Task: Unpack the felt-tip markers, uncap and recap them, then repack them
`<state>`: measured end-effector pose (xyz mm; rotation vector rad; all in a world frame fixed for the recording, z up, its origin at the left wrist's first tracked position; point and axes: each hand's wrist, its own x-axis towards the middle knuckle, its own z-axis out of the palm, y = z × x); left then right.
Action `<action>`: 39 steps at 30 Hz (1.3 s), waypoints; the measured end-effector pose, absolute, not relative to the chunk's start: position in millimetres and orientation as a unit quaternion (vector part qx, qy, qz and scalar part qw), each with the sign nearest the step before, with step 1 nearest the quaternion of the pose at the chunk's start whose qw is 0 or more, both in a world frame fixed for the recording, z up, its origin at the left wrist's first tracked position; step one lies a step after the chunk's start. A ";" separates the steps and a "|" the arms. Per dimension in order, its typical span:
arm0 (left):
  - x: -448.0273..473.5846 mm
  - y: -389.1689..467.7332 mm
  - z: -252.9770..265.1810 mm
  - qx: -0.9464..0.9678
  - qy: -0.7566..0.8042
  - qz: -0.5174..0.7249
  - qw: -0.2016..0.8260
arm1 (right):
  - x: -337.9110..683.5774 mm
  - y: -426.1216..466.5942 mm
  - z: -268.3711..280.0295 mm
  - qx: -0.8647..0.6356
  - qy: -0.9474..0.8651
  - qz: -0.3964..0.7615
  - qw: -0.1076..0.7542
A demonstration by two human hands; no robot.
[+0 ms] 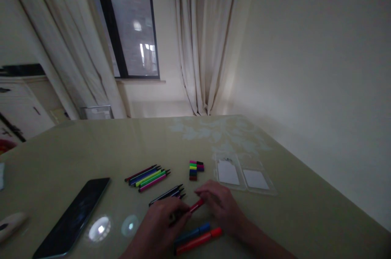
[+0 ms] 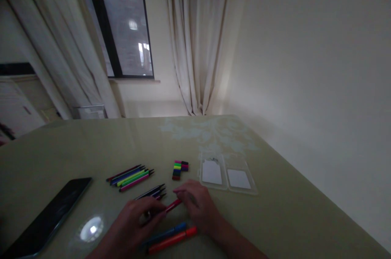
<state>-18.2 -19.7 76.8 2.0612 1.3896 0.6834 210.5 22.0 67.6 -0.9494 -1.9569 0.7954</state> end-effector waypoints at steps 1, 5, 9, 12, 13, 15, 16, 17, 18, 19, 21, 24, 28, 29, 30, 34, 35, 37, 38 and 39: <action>-17.9 -21.5 77.8 0.777 0.515 0.240 0.271 | 209.5 23.8 65.3 -0.378 -0.785 0.294 0.392; -17.1 -25.6 77.0 0.803 0.495 0.192 0.271 | 206.5 27.5 58.0 -0.405 -0.832 0.205 0.319; -14.7 -28.5 76.6 0.804 0.484 0.180 0.294 | 203.9 25.9 59.3 -0.423 -0.858 0.165 0.239; -17.5 -26.8 77.1 0.793 0.492 0.204 0.295 | 202.9 24.6 60.7 -0.439 -0.851 0.154 0.242; -20.9 -24.4 77.0 0.786 0.499 0.216 0.292 | 202.9 24.5 60.4 -0.446 -0.845 0.150 0.254; -32.9 -16.4 76.1 0.768 0.525 0.239 0.278 | 203.7 24.8 59.0 -0.459 -0.833 0.144 0.275; -41.4 -11.3 75.4 0.753 0.549 0.250 0.262 | 204.3 25.2 58.3 -0.461 -0.829 0.141 0.282; -51.3 -6.0 74.5 0.738 0.576 0.260 0.237 | 205.0 25.6 57.8 -0.461 -0.829 0.139 0.286; -62.2 -1.0 73.5 0.713 0.613 0.280 0.191 | 205.8 26.0 57.5 -0.460 -0.830 0.137 0.286; -73.5 3.4 72.3 0.687 0.650 0.293 0.138 | 206.5 26.5 57.7 -0.458 -0.831 0.136 0.284; -95.1 9.3 70.0 0.663 0.697 0.268 0.056 | 207.8 27.1 58.9 -0.457 -0.834 0.136 0.278; -118.5 11.6 67.1 0.632 0.745 0.212 -0.029 | 209.3 27.4 61.3 -0.457 -0.835 0.142 0.270; -131.2 11.2 64.1 0.599 0.782 0.170 -0.023 | 210.5 26.9 62.5 -0.460 -0.837 0.141 0.261; -132.8 11.6 63.3 0.599 0.783 0.168 -0.008 | 210.7 26.7 62.4 -0.461 -0.837 0.138 0.260; -134.1 12.2 62.6 0.599 0.783 0.170 0.003 | 210.8 26.5 62.2 -0.463 -0.837 0.134 0.259; -138.6 15.0 60.1 0.588 0.786 0.191 0.017 | 211.1 25.9 62.1 -0.473 -0.827 0.124 0.276; -139.6 15.4 59.9 0.585 0.787 0.197 0.020 | 211.1 25.8 62.4 -0.473 -0.824 0.127 0.286; -141.5 15.8 59.8 0.580 0.788 0.206 0.025 | 211.3 25.5 63.4 -0.467 -0.818 0.139 0.306; -142.3 15.7 60.0 0.580 0.787 0.211 0.028 | 211.5 25.3 64.0 -0.464 -0.815 0.146 0.314; -143.1 15.5 60.2 0.581 0.784 0.216 0.031 | 211.7 25.2 64.6 -0.460 -0.814 0.152 0.319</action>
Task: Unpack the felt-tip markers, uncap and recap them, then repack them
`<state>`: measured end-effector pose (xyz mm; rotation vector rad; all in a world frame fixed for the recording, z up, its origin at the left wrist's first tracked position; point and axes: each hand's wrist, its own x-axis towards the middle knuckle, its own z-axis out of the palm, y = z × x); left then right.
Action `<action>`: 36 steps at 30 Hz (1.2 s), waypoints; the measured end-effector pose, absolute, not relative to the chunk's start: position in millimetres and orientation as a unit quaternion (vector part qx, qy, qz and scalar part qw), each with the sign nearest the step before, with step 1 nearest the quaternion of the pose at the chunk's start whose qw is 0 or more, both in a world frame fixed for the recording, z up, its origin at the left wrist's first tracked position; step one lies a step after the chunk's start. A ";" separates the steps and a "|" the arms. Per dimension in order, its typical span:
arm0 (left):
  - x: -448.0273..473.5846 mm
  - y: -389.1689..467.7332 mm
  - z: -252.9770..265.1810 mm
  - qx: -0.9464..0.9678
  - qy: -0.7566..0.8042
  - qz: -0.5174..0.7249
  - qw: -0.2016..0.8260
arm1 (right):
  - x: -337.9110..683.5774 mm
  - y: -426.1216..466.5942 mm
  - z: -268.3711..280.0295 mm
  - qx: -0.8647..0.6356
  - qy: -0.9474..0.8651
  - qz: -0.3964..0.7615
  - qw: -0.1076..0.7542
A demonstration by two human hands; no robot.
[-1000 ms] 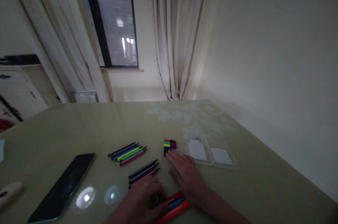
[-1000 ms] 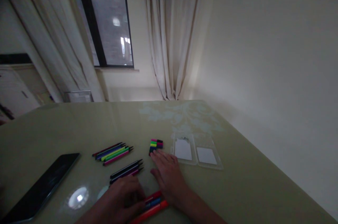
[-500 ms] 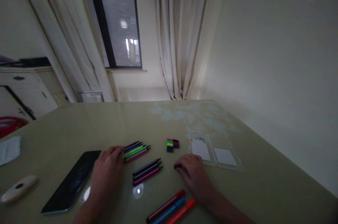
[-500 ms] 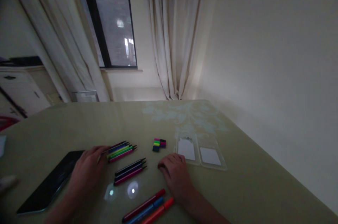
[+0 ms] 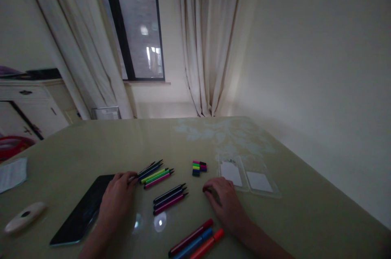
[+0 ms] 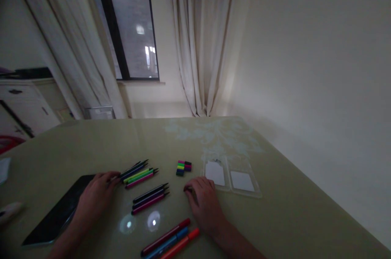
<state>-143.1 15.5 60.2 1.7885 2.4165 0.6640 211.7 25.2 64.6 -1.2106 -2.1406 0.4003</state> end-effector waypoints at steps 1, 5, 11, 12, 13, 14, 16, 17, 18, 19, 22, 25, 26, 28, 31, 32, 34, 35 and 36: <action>-143.8 15.2 60.3 0.582 0.782 0.220 0.035 | 212.0 25.0 65.2 -0.458 -0.813 0.157 0.323; -146.0 15.0 60.0 0.576 0.779 0.242 0.053 | 213.0 24.4 65.4 -0.454 -0.812 0.168 0.326; -146.4 14.4 62.9 0.554 0.780 0.287 0.056 | 213.5 24.1 63.5 -0.448 -0.815 0.169 0.327; -146.5 14.1 65.1 0.549 0.781 0.294 0.052 | 213.5 24.0 63.5 -0.447 -0.814 0.171 0.328; -146.5 13.9 67.6 0.544 0.782 0.301 0.046 | 213.5 23.9 63.5 -0.446 -0.813 0.175 0.330; -146.1 13.9 70.5 0.537 0.783 0.311 0.036 | 213.6 23.7 63.6 -0.445 -0.812 0.180 0.333; -142.7 14.5 75.9 0.524 0.775 0.353 0.023 | 213.6 23.4 64.0 -0.443 -0.803 0.194 0.348; -138.7 15.0 78.0 0.520 0.761 0.387 0.031 | 213.6 23.3 64.4 -0.441 -0.796 0.205 0.360; -132.7 15.5 79.4 0.520 0.740 0.423 0.055 | 213.7 23.4 64.7 -0.439 -0.787 0.218 0.375; -124.6 15.7 80.0 0.525 0.712 0.456 0.094 | 213.8 23.5 65.1 -0.436 -0.778 0.233 0.389; -90.4 13.8 78.1 0.554 0.618 0.492 0.262 | 214.6 24.2 66.2 -0.429 -0.751 0.263 0.428; -56.8 7.9 74.7 0.567 0.567 0.481 0.353 | 215.8 24.2 67.5 -0.420 -0.740 0.261 0.456; -49.2 5.8 73.9 0.572 0.560 0.483 0.355 | 216.2 23.8 68.2 -0.415 -0.739 0.258 0.463; -40.7 2.9 73.2 0.573 0.554 0.490 0.352 | 216.5 22.7 70.0 -0.406 -0.740 0.251 0.474; -38.9 1.3 72.4 0.567 0.554 0.490 0.362 | 216.0 20.6 72.6 -0.394 -0.741 0.247 0.484; -39.0 1.3 71.8 0.567 0.552 0.488 0.369 | 215.8 20.1 73.2 -0.390 -0.742 0.248 0.485; -38.1 1.1 70.1 0.568 0.543 0.482 0.388 | 215.4 19.7 73.5 -0.377 -0.748 0.252 0.486; -37.0 0.7 69.2 0.571 0.534 0.478 0.401 | 215.4 19.8 73.4 -0.370 -0.751 0.254 0.485; -35.6 0.2 68.4 0.575 0.526 0.470 0.414 | 215.7 20.1 73.1 -0.362 -0.753 0.258 0.485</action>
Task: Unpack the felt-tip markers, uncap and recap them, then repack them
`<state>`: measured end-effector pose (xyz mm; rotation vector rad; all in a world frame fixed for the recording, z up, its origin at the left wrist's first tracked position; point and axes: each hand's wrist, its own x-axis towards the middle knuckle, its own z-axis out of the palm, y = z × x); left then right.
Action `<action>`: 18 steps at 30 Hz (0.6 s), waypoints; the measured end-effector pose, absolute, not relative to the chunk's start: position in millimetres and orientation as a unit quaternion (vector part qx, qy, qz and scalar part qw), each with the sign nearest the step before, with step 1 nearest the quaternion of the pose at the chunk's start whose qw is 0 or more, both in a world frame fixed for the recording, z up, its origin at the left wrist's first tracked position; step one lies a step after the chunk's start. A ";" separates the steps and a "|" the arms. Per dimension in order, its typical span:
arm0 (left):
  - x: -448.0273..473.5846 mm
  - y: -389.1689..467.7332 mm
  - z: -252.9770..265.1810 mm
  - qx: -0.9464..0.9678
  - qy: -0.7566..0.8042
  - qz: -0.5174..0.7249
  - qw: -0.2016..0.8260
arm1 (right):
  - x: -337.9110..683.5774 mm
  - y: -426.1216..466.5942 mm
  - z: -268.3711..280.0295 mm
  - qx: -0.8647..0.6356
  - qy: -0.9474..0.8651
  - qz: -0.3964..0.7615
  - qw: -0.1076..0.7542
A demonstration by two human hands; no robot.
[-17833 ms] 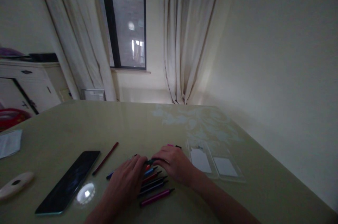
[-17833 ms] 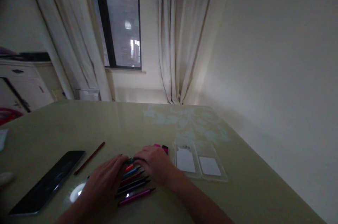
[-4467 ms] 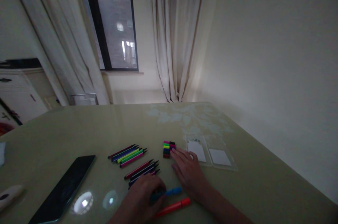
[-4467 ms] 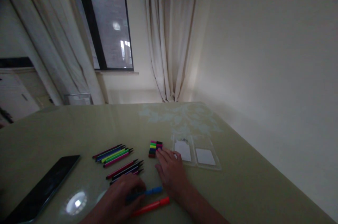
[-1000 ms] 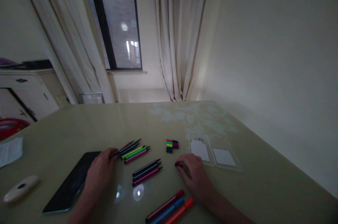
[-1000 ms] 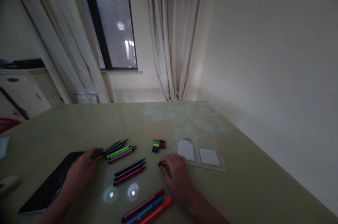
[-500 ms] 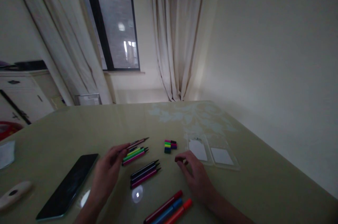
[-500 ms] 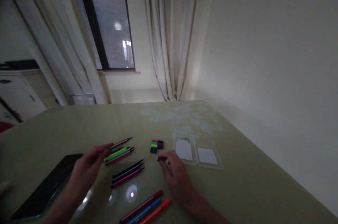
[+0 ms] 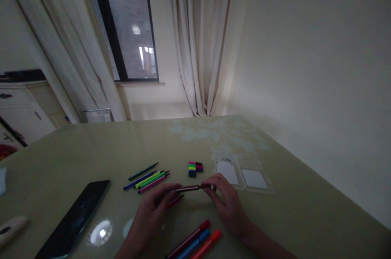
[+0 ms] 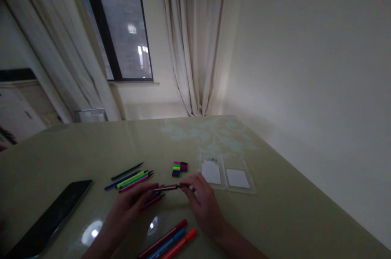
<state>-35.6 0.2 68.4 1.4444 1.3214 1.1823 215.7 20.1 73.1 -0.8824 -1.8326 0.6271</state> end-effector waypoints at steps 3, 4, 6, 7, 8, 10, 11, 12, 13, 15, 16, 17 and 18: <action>-31.4 -2.1 67.2 0.590 0.516 0.439 0.439 | 217.8 22.0 72.5 -0.357 -0.748 0.272 0.489; -30.4 -2.9 67.4 0.593 0.521 0.428 0.440 | 218.9 22.8 72.5 -0.360 -0.744 0.279 0.490; -29.1 -4.6 68.7 0.594 0.531 0.418 0.437 | 221.1 24.3 72.6 -0.365 -0.735 0.293 0.490; -28.7 -5.4 69.9 0.592 0.535 0.415 0.437 | 222.1 25.0 72.8 -0.364 -0.734 0.301 0.488; -28.3 -6.1 71.3 0.591 0.538 0.410 0.439 | 223.1 25.7 72.8 -0.360 -0.734 0.307 0.488; -27.6 -7.0 74.7 0.594 0.540 0.399 0.443 | 224.7 26.9 73.0 -0.352 -0.736 0.318 0.484; -27.3 -7.3 76.5 0.599 0.539 0.394 0.441 | 225.4 27.5 73.1 -0.349 -0.736 0.323 0.481; -27.1 -7.4 78.0 0.606 0.539 0.390 0.437 | 225.9 27.9 73.2 -0.348 -0.736 0.328 0.479; -27.0 -7.4 79.2 0.613 0.538 0.388 0.428 | 226.3 28.2 73.5 -0.349 -0.735 0.333 0.477; -27.4 -7.1 79.5 0.626 0.537 0.394 0.405 | 226.6 28.0 74.3 -0.350 -0.734 0.337 0.475; -27.9 -6.8 78.6 0.631 0.535 0.400 0.394 | 226.5 27.3 74.7 -0.351 -0.733 0.339 0.474; -28.4 -6.5 77.2 0.635 0.532 0.407 0.386 | 226.2 26.4 75.0 -0.353 -0.733 0.340 0.472; -28.9 -6.3 75.4 0.638 0.527 0.415 0.379 | 225.8 25.1 75.2 -0.355 -0.732 0.340 0.471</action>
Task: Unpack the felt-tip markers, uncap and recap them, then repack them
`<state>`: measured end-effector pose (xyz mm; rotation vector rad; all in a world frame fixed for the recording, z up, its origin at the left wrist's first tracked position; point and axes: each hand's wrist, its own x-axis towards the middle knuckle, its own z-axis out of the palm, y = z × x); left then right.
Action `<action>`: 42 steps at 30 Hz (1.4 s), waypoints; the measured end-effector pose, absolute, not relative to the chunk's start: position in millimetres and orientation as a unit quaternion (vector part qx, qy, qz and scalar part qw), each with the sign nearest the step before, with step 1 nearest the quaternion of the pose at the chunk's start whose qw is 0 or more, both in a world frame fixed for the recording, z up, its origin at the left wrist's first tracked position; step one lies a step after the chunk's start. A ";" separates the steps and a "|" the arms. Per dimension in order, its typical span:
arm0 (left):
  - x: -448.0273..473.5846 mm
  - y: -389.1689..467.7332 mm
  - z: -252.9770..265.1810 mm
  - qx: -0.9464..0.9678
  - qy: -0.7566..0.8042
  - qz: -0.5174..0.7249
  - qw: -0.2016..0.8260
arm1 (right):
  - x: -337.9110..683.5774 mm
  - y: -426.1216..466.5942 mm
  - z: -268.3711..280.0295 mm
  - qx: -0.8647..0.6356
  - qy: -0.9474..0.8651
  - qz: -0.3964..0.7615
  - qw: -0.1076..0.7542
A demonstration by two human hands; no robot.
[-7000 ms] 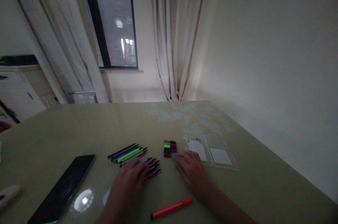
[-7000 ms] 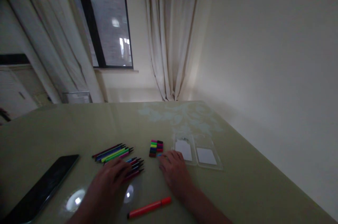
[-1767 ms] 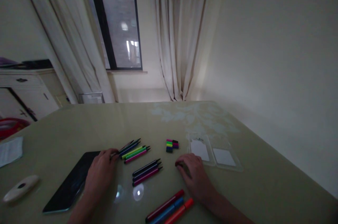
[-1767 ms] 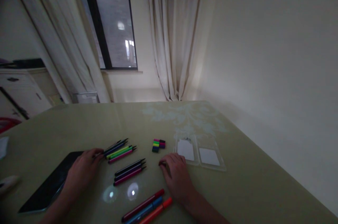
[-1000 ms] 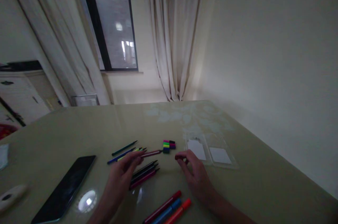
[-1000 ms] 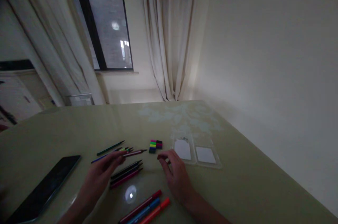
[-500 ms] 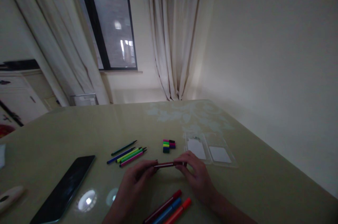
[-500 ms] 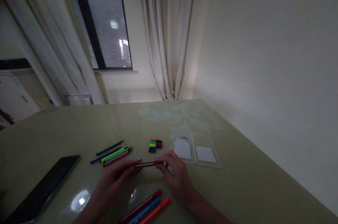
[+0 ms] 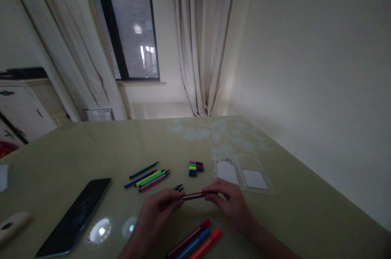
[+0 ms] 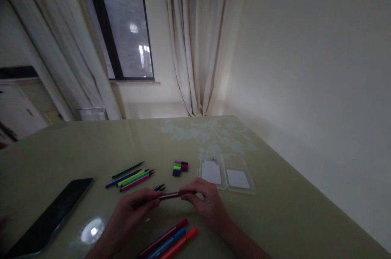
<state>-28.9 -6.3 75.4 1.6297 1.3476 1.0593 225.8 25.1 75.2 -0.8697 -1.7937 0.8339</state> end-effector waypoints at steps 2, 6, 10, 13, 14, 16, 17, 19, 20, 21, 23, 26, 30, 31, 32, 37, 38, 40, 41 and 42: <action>-29.4 -6.0 71.6 0.642 0.520 0.425 0.370 | 224.5 21.9 75.0 -0.361 -0.732 0.338 0.470; -27.0 -8.2 71.0 0.651 0.529 0.410 0.358 | 222.2 18.5 72.2 -0.369 -0.730 0.325 0.474; -23.6 -14.1 81.4 0.697 0.557 0.304 0.335 | 221.6 26.8 67.9 -0.377 -0.741 0.337 0.441; -25.4 -18.9 86.7 0.730 0.570 0.219 0.307 | 221.0 37.0 65.0 -0.377 -0.780 0.311 0.390; -26.7 -20.4 86.7 0.736 0.575 0.199 0.297 | 220.5 39.8 64.4 -0.381 -0.797 0.289 0.369; -29.2 -23.2 84.3 0.750 0.570 0.177 0.285 | 219.1 43.2 64.2 -0.394 -0.828 0.237 0.322; -30.2 -24.4 82.4 0.758 0.560 0.175 0.285 | 218.1 43.8 64.5 -0.398 -0.842 0.213 0.296; -31.7 -25.4 78.7 0.770 0.536 0.183 0.295 | 216.2 43.3 65.5 -0.397 -0.864 0.177 0.254; -32.8 -24.6 77.4 0.770 0.530 0.193 0.297 | 215.4 42.6 66.0 -0.395 -0.871 0.164 0.241; -34.8 -22.9 76.6 0.767 0.530 0.205 0.298 | 214.7 41.9 66.3 -0.394 -0.875 0.154 0.234; -42.8 -16.1 76.5 0.756 0.542 0.231 0.284 | 213.8 40.7 66.1 -0.400 -0.875 0.137 0.234; -65.7 -1.9 77.7 0.715 0.606 0.282 0.206 | 213.3 40.8 63.8 -0.413 -0.870 0.110 0.245; -92.8 9.1 76.4 0.652 0.676 0.320 0.120 | 212.7 42.8 60.1 -0.429 -0.868 0.085 0.236; -94.4 9.4 75.6 0.658 0.671 0.317 0.129 | 212.7 43.1 59.7 -0.432 -0.867 0.085 0.236; -93.6 9.0 74.8 0.669 0.660 0.310 0.145 | 213.0 43.3 59.6 -0.433 -0.865 0.086 0.238; -81.4 5.0 71.2 0.711 0.622 0.281 0.171 | 216.1 41.5 61.4 -0.430 -0.860 0.098 0.255; -83.2 5.3 70.2 0.702 0.636 0.284 0.150 | 216.6 40.8 61.9 -0.428 -0.860 0.099 0.259; -93.2 7.5 67.4 0.675 0.675 0.285 0.090 | 217.3 39.7 62.8 -0.425 -0.859 0.103 0.268; -100.5 9.1 65.6 0.663 0.692 0.280 0.055 | 217.5 39.3 63.0 -0.425 -0.857 0.105 0.272; -108.1 10.8 63.8 0.655 0.705 0.270 0.022 | 217.6 39.2 63.0 -0.425 -0.855 0.108 0.278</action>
